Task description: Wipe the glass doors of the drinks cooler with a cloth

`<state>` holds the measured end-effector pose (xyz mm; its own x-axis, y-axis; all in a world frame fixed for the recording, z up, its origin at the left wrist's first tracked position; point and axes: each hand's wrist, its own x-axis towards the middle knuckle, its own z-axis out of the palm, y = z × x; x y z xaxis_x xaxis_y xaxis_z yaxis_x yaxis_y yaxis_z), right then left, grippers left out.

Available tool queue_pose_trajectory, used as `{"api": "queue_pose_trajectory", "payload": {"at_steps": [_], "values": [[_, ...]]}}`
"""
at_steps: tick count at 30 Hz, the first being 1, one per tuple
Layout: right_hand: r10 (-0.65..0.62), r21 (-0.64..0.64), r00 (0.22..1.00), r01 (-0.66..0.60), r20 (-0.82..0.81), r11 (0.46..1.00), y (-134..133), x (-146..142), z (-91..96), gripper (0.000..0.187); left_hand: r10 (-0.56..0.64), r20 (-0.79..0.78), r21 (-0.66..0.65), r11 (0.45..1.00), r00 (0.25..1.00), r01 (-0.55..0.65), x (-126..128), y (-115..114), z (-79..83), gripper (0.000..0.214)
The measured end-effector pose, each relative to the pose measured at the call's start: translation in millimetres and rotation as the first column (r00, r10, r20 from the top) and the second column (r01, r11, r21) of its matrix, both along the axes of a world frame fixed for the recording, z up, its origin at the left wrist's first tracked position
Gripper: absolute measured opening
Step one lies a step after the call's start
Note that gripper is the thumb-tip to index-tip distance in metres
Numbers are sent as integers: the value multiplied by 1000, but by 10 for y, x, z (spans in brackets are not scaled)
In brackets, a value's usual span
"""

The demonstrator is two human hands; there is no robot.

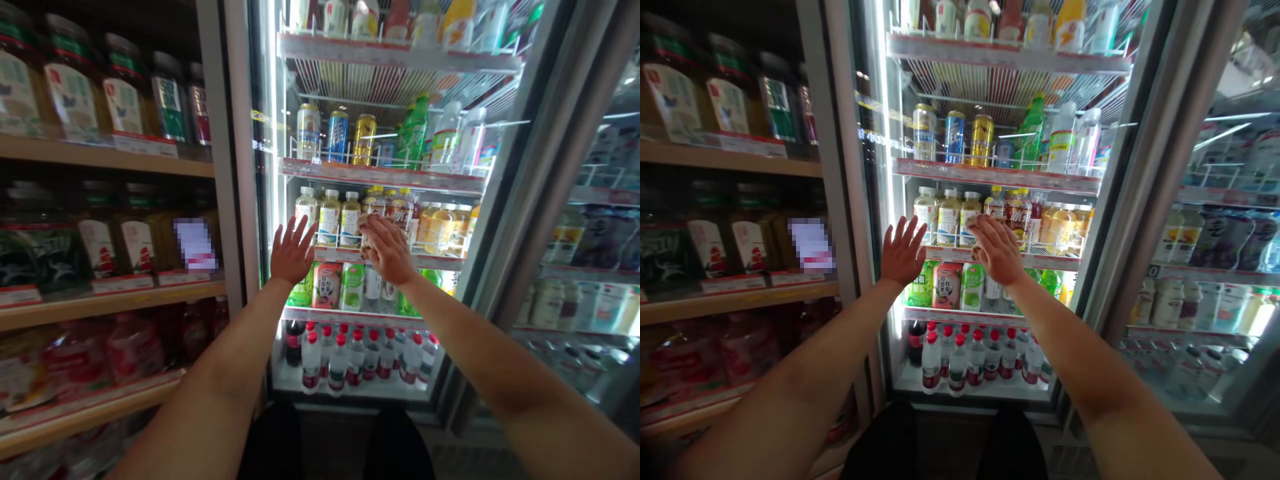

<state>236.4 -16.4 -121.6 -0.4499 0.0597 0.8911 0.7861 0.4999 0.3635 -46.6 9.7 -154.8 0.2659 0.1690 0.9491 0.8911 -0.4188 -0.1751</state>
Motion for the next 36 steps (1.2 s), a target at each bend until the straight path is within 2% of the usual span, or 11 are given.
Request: {"api": "queue_pose_trajectory", "payload": {"at_steps": [2, 6, 9, 12, 15, 19, 24, 27, 30, 33, 36], "values": [[-3, 6, 1000, 3, 4, 1000, 4, 52, 43, 55, 3, 4, 1, 1000, 1000, -3, -1, 2, 0, 56], [-13, 80, 995, 20, -95, 997, 10, 144, 126, 53, -5, 13, -12, 1000, 1000, 6, -1, 9, 0, 57], [-14, 102, 994, 26, -112, 994, 0, 251, 34, 53, 0, 2, 1, 1000, 1000, 0, -2, 11, -2, 57], [-22, 85, 998, 26, -55, 996, -15, 371, -76, 52, 13, -13, 30, 999, 1000, -13, -2, 8, -3, 57], [-36, 73, 999, 38, -35, 997, -23, 446, -65, 51, 5, -3, 23, 1000, 1000, -5, 2, 1, -1, 58], [-23, 99, 992, 36, -128, 994, -32, 486, -23, 50, 3, 2, 10, 1000, 1000, -4, 5, -1, 0, 58], [-56, 96, 991, 68, -120, 993, -51, 604, -143, 52, 0, -2, 19, 1000, 1000, 1, 1, 8, -4, 59], [-73, 93, 992, 83, -104, 992, -50, 682, -148, 52, -4, 0, 18, 1000, 1000, 4, -1, 16, -7, 60], [-68, 95, 983, 85, -172, 992, -54, 736, -170, 53, 3, 3, 31, 1000, 1000, -3, 0, 18, -7, 59], [-58, 90, 974, 79, -219, 993, -71, 812, -289, 56, 6, -1, 34, 999, 1000, -6, 2, 9, -5, 58], [-60, 80, 985, 74, -161, 994, -63, 942, -323, 57, 2, -5, 20, 1000, 1000, -1, 0, 1, -2, 59]]}}
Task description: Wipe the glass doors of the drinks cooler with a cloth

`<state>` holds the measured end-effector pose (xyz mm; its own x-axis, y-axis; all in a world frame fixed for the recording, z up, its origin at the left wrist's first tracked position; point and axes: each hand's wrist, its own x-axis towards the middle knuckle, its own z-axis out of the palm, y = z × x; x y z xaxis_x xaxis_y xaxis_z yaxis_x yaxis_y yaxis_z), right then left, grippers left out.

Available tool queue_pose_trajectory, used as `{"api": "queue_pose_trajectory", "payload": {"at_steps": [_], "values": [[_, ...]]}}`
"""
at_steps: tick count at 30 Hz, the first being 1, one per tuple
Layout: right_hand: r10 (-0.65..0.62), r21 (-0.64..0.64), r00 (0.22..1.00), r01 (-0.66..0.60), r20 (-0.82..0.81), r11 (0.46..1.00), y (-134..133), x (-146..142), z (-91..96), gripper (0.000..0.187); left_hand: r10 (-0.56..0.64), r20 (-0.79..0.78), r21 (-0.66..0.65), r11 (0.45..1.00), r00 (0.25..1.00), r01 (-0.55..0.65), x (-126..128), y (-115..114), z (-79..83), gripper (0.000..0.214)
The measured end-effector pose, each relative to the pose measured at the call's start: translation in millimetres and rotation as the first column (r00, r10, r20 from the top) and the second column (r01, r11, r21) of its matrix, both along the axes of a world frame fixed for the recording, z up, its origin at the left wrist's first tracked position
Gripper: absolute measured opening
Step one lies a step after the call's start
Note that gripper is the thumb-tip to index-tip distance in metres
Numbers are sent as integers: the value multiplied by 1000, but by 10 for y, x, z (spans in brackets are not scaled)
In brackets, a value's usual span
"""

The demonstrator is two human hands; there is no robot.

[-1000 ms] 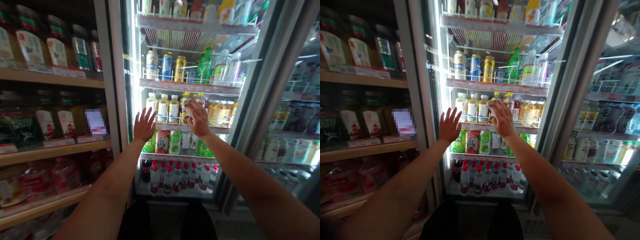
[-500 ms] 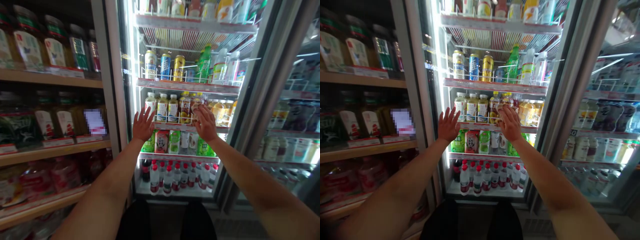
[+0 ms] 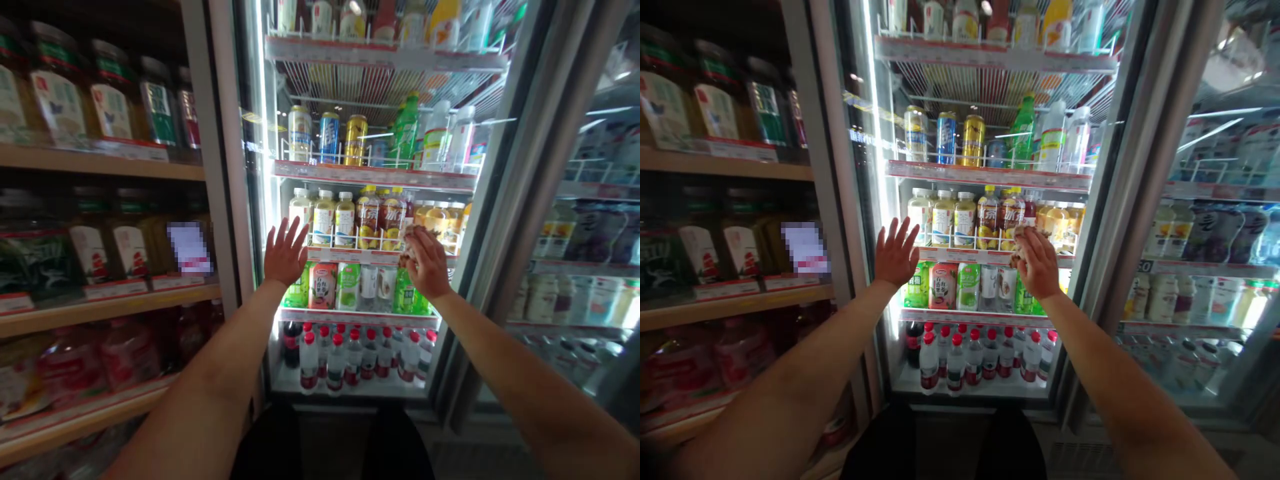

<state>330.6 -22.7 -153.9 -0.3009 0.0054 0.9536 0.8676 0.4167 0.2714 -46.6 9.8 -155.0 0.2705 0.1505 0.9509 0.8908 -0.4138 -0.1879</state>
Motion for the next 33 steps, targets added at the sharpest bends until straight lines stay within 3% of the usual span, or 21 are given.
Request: {"api": "queue_pose_trajectory", "payload": {"at_steps": [2, 7, 14, 18, 21, 26, 30, 33], "values": [[-1, 7, 1000, 2, -26, 1000, 38, 102, 129, 57, 1, 2, -10, 1000, 1000, -1, -3, 1, 1, 59], [-23, 90, 941, 56, -338, 994, 148, 286, 622, 60, 19, 4, 7, 1000, 1000, -19, -5, 17, 1, 59], [-38, 43, 981, 47, -191, 998, 85, 422, 605, 59, 4, -5, 37, 999, 1000, -4, -8, 14, 9, 59], [-23, 86, 930, 58, -368, 995, 162, 487, 831, 59, -9, -1, 20, 1000, 1000, 9, -12, 13, 11, 61], [-9, 104, 922, 54, -388, 993, 201, 369, 991, 58, 1, -6, 40, 999, 1000, -1, -12, 16, 7, 61], [7, 57, 984, 3, -180, 998, 209, 53, 1204, 59, 13, -25, 101, 995, 1000, -10, -14, 17, 3, 61], [8, 44, 946, 7, -324, 999, 243, -97, 1463, 61, 22, -26, 73, 997, 999, -21, -16, 16, 4, 59], [7, 27, 948, 2, -319, 1000, 201, -265, 1457, 62, 34, -19, 53, 998, 999, -33, -16, 19, 3, 58]]}}
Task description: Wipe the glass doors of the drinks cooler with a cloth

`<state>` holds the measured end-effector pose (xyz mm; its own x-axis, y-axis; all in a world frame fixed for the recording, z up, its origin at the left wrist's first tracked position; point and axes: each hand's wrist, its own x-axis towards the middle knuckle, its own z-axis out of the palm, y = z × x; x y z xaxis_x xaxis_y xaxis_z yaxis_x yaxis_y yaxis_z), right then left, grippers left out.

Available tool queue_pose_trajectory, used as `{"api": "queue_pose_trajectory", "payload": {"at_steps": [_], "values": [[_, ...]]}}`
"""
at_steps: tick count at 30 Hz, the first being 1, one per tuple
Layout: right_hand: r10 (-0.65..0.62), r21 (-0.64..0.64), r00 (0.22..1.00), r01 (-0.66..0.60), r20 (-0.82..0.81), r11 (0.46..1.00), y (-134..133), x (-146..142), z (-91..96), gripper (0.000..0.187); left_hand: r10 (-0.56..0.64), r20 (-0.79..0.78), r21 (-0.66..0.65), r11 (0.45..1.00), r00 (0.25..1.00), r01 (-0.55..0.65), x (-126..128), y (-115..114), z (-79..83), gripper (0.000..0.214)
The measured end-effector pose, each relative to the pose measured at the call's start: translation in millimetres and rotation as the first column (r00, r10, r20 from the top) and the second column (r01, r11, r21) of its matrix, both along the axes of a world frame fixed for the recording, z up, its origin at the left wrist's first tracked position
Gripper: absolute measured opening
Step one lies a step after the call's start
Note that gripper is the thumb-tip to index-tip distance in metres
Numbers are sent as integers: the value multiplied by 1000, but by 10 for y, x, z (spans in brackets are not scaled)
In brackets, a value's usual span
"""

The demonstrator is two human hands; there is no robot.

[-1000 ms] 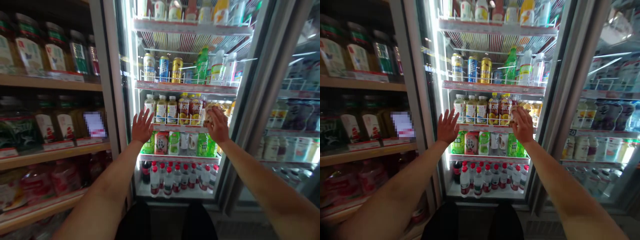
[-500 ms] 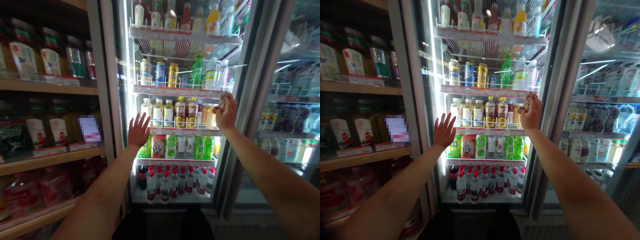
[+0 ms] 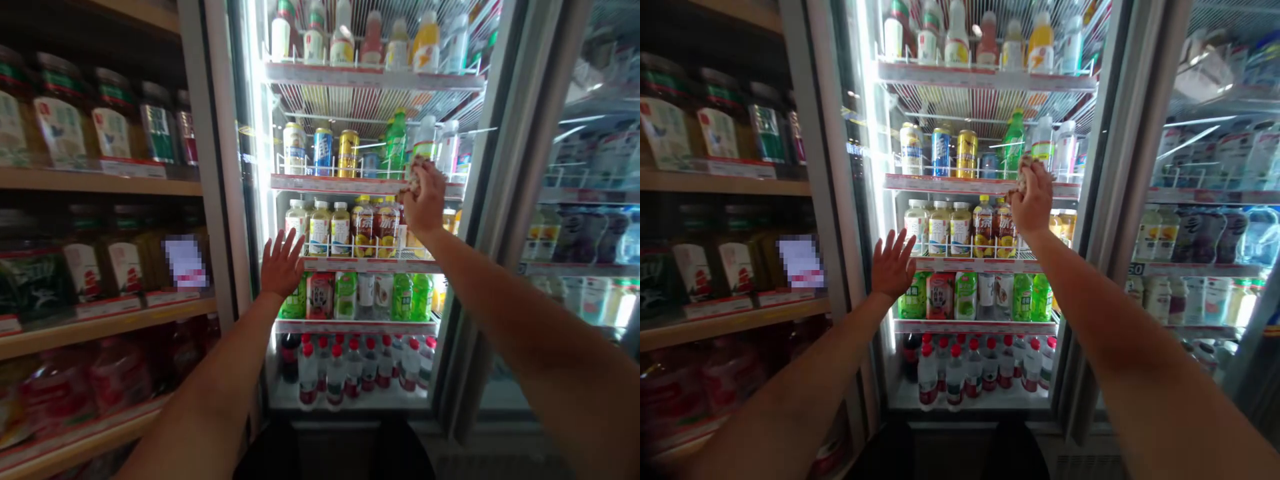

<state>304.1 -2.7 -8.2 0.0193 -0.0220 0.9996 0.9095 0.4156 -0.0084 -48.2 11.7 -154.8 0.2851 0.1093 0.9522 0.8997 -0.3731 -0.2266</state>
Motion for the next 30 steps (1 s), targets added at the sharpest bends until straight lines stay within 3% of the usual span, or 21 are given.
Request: {"api": "queue_pose_trajectory", "payload": {"at_steps": [4, 12, 17, 23, 30], "values": [[56, -87, 978, -39, 203, 995, -93, -268, -196, 61, 0, -14, 33, 999, 1000, 1, -1, 1, 1, 59], [78, -68, 988, -69, 131, 995, -36, -567, -140, 59, -21, 3, -1, 1000, 1000, 21, -3, -5, 0, 60], [113, -89, 961, -93, 252, 992, -61, -772, -256, 59, -2, -22, 54, 999, 1000, 3, 0, 1, -2, 62], [157, -90, 966, -141, 206, 986, -7, -909, -75, 63, -3, -10, 27, 1000, 1000, 3, 0, -3, -7, 61], [163, -143, 920, -119, 357, 983, -61, -1070, -273, 59, -14, -26, 65, 998, 1000, 16, 1, -2, 1, 62]]}}
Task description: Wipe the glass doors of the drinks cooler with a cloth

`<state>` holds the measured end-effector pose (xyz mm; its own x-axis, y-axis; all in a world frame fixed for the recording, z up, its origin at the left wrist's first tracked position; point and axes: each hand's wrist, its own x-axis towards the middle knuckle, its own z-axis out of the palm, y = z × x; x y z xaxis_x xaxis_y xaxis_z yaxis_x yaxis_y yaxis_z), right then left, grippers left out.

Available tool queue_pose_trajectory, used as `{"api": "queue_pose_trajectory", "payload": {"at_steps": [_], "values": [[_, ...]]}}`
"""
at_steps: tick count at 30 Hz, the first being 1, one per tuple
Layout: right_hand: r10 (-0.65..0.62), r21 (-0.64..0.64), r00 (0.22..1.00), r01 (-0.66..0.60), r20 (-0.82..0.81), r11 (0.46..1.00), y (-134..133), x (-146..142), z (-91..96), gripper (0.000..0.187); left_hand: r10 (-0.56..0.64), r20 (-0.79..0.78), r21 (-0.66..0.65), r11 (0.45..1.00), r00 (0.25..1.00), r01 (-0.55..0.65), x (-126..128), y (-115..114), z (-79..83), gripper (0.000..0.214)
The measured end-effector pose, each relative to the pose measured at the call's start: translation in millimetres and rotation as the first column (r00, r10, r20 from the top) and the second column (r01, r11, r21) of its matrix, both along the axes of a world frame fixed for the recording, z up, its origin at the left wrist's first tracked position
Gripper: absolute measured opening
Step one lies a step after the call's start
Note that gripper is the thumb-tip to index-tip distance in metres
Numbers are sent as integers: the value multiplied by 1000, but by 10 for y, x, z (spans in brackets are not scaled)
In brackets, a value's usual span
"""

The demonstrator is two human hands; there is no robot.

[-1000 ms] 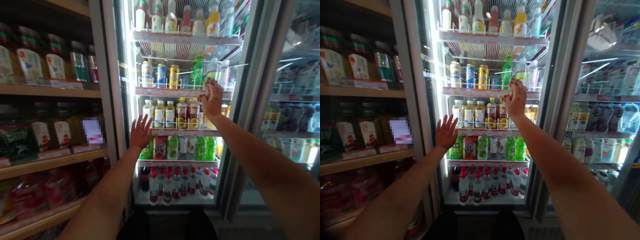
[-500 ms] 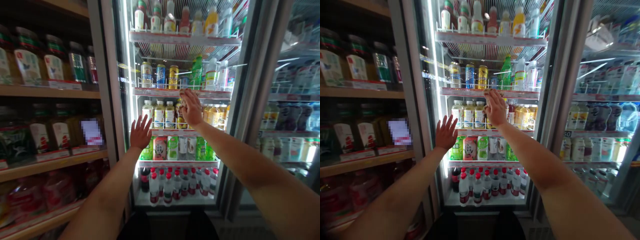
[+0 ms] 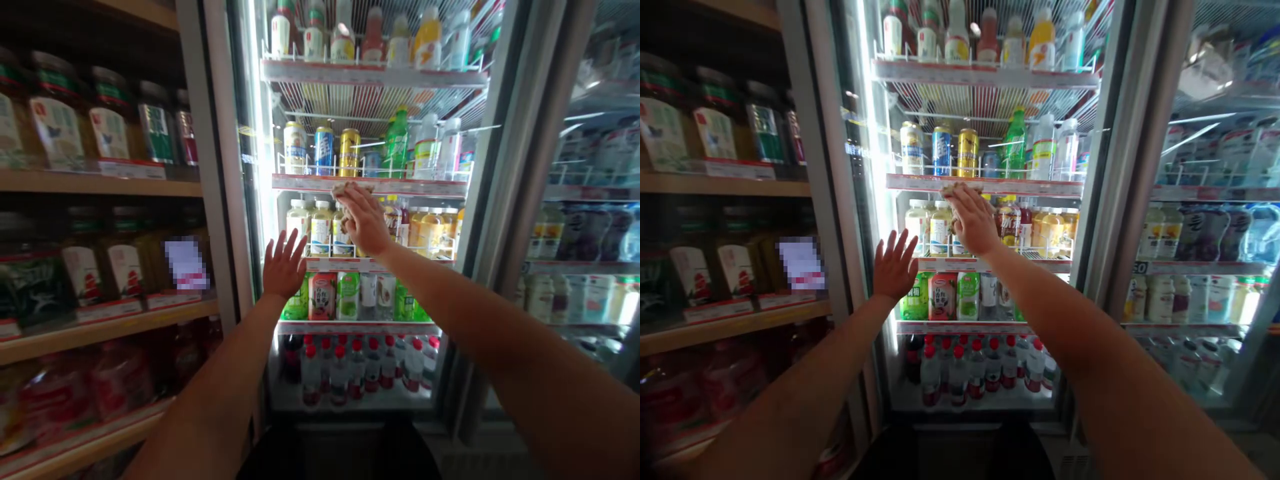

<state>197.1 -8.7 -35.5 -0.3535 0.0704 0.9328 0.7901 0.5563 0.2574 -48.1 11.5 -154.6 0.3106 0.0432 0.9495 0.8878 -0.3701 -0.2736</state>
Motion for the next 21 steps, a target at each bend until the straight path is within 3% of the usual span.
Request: {"api": "queue_pose_trajectory", "payload": {"at_steps": [7, 13, 21], "values": [[2, -24, 998, -3, -63, 1000, 10, -223, 142, 58, 14, -10, 11, 1000, 1000, -14, -11, -6, -1, 64], [45, -99, 994, -35, 101, 994, -44, -436, 70, 61, 16, 3, -40, 999, 1000, -16, -10, -17, -2, 61], [31, -110, 994, -20, 102, 994, -44, -598, 137, 65, 20, 22, -84, 996, 1000, -18, -9, -16, -5, 57]]}}
